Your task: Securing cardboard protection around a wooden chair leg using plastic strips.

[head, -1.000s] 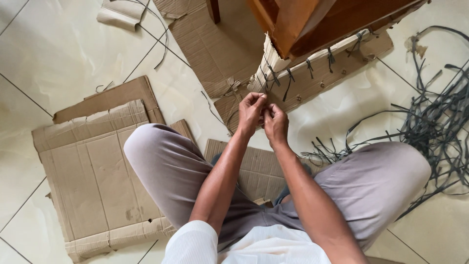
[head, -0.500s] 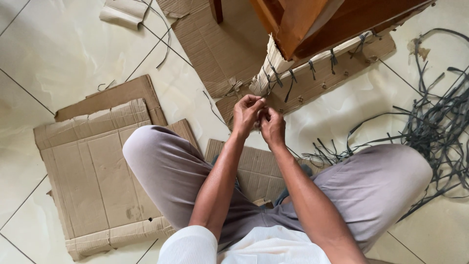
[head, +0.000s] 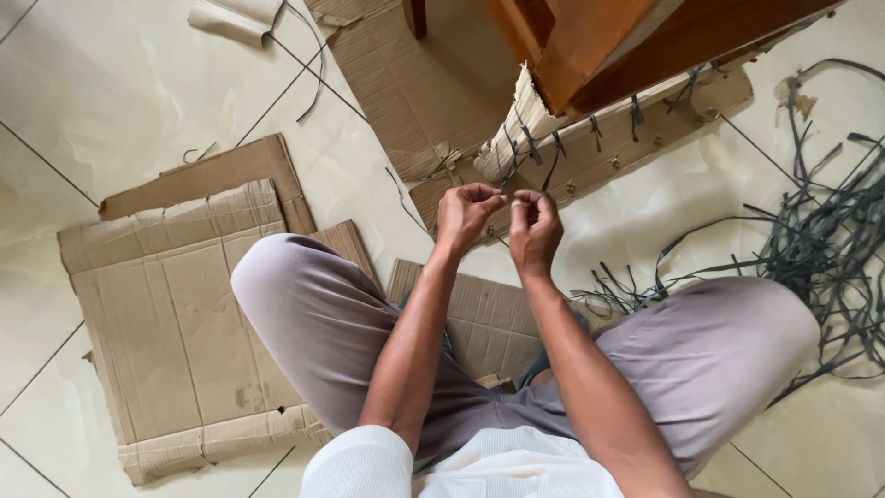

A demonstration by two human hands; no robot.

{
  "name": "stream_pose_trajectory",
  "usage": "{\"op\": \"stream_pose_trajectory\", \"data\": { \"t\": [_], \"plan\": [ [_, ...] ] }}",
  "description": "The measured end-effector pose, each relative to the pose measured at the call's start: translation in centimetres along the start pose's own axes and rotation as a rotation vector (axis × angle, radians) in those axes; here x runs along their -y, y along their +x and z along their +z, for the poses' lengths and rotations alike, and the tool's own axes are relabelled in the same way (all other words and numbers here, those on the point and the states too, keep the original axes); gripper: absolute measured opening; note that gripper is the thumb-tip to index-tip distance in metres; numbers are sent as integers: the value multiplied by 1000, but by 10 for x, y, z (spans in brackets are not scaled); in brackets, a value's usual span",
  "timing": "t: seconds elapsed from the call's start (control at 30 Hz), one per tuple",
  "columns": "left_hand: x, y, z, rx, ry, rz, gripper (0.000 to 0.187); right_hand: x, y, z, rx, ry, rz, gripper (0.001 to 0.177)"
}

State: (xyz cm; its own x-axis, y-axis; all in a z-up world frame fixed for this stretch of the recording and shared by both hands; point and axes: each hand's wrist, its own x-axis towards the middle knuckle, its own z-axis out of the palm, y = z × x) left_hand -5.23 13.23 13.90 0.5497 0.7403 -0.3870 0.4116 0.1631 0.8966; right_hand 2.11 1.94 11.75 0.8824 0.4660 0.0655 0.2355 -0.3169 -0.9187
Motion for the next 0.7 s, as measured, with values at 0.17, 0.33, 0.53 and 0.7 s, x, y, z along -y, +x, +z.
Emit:
{"op": "stream_pose_trajectory", "data": {
  "t": [0.17, 0.33, 0.53, 0.7],
  "plan": [
    [9, 3, 4, -15, 7, 31, 25, 24, 18, -1, 34, -66, -154, 17],
    [13, 3, 3, -14, 71, 71, 27, 13, 28, 2, 114, -123, -175, 20],
    [30, 8, 4, -18, -24, 142, 23, 19, 26, -1, 127, -149, -215, 17],
    [6, -1, -8, -56, 116, 170, 28, 41, 27, -13, 195, -326, -480, 14]
  ]
}}
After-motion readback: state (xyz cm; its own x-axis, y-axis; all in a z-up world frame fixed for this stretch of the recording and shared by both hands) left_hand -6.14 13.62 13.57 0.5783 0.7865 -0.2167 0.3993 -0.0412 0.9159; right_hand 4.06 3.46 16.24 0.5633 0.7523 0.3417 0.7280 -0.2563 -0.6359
